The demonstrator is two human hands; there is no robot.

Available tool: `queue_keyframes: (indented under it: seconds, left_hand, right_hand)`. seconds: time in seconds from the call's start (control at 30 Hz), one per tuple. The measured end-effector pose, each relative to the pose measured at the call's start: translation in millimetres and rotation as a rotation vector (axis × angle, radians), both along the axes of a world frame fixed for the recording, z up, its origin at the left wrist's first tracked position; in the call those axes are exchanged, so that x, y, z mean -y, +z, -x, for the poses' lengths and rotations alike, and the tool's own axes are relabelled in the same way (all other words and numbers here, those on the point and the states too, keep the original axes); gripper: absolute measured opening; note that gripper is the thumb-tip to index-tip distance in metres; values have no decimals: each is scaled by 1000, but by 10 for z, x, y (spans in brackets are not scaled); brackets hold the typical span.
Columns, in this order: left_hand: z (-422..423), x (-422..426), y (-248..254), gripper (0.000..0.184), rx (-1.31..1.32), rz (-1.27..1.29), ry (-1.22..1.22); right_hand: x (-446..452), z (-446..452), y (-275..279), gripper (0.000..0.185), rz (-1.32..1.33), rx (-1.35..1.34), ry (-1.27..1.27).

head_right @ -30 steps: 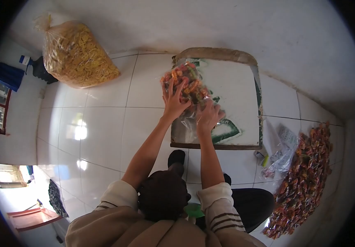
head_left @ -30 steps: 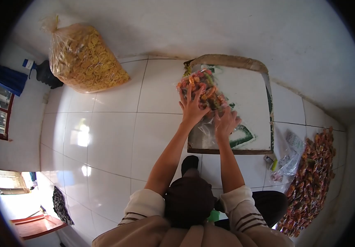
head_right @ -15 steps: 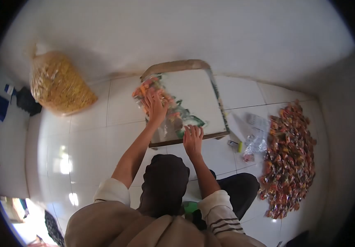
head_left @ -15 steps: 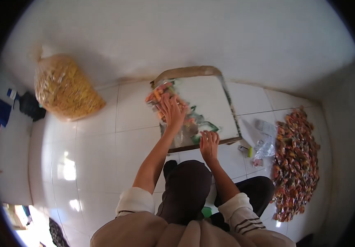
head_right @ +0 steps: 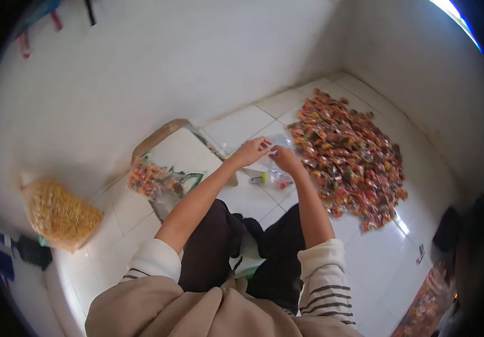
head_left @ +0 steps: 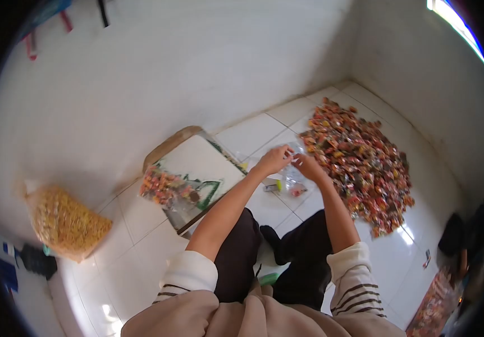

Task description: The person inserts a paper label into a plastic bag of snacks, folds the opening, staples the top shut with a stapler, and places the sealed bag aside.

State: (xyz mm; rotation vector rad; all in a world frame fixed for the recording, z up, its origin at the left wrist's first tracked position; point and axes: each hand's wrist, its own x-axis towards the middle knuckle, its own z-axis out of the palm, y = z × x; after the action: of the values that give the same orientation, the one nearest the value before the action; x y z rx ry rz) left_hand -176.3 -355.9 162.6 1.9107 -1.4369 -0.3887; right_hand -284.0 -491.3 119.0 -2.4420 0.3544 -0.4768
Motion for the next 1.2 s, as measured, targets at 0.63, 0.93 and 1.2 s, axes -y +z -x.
queue_keyframes:
  seconds: [0.63,0.93,1.2]
  left_hand:
    - [-13,1449,-1690,34,197,-470,-434]
    - [90,2286,-2643,35,217,145,-292]
    - [52,2846,-3052,34,227,96,-162]
  right_hand:
    - [614,1270,-2396,16,-721,-142,-792]
    - [1411,354,-2428,40,197,74,-694]
    - [1889,67,-2692,39,165,14,-682]
